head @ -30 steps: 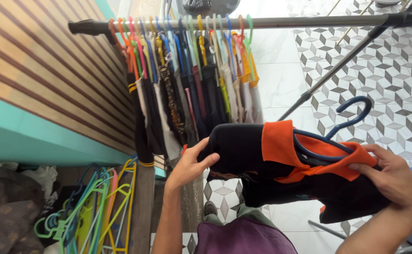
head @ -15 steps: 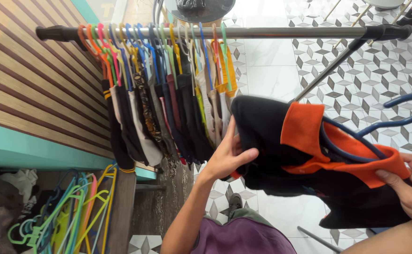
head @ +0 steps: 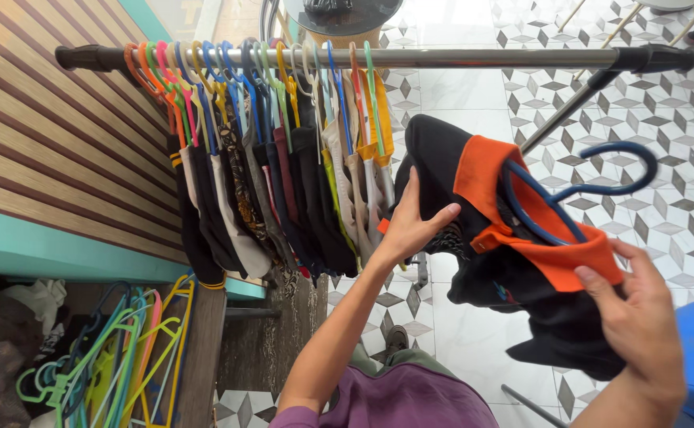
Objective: The person takes garments from a pile on a table, places each on a hanger, and hangs them on a nearby clothing rack. The person handles a black and orange shirt, a patterned shirt, and a white shirt, placing each on a hanger and hanging it on the rack.
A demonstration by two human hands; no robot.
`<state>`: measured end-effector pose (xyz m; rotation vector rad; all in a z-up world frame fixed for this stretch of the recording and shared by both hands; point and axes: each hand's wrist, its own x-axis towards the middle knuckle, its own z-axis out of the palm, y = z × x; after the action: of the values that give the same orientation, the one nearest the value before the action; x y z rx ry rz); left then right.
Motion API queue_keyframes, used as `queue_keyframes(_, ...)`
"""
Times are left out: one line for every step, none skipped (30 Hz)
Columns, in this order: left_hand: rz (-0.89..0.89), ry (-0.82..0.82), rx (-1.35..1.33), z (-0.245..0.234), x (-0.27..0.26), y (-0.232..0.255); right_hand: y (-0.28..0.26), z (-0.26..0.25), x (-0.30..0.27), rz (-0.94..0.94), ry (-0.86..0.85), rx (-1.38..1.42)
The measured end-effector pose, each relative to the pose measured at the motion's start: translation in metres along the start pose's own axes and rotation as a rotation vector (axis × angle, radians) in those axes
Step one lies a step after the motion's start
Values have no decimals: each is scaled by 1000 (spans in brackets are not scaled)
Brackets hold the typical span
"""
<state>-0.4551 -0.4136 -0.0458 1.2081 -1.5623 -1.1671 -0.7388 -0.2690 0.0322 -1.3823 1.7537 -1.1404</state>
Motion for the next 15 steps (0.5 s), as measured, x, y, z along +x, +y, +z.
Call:
queue_keyframes(18,14,7,2,2,-4,0,7,1,28,-6,8)
queue_keyframes(39,26,14,4,4,-8,-1,14,0,55,-9,17)
queue_keyframes(60,37,21,5,5,-11,-1,21,1,82,-12,25)
queue_keyframes(69,44,22,6,6,-12,-2,28,0,84,-5,13)
queue_keyframes(79,51,24,7,6,-12,-3,36,-1,86,1,1)
queue_keyframes(91,57,25,6,8,-12,-6,42,0,88,10,-11)
queue_keyframes(83,42,16,5,9,-11,-10,48,1,58,-8,71)
queue_keyframes(71,32,6,5,8,-10,-14,56,1,29,-30,152)
queue_keyframes(59,21,-5,4,7,-9,-18,65,1,0,-52,233)
queue_keyframes(68,25,-17,1,8,-8,-23,72,2,-2,-64,266)
queue_keyframes(76,30,-30,-2,9,-8,-28,79,3,-5,-76,300)
queue_keyframes(83,35,-44,-3,10,-7,-33,84,5,-6,-89,332)
queue_keyframes(57,21,-84,-3,11,-7,-37,88,6,-8,-91,331)
queue_keyframes(31,10,-124,-5,11,-7,-40,94,7,-9,-95,331)
queue_keyframes(4,-2,-164,-5,11,-8,-44,100,8,-10,-100,330)
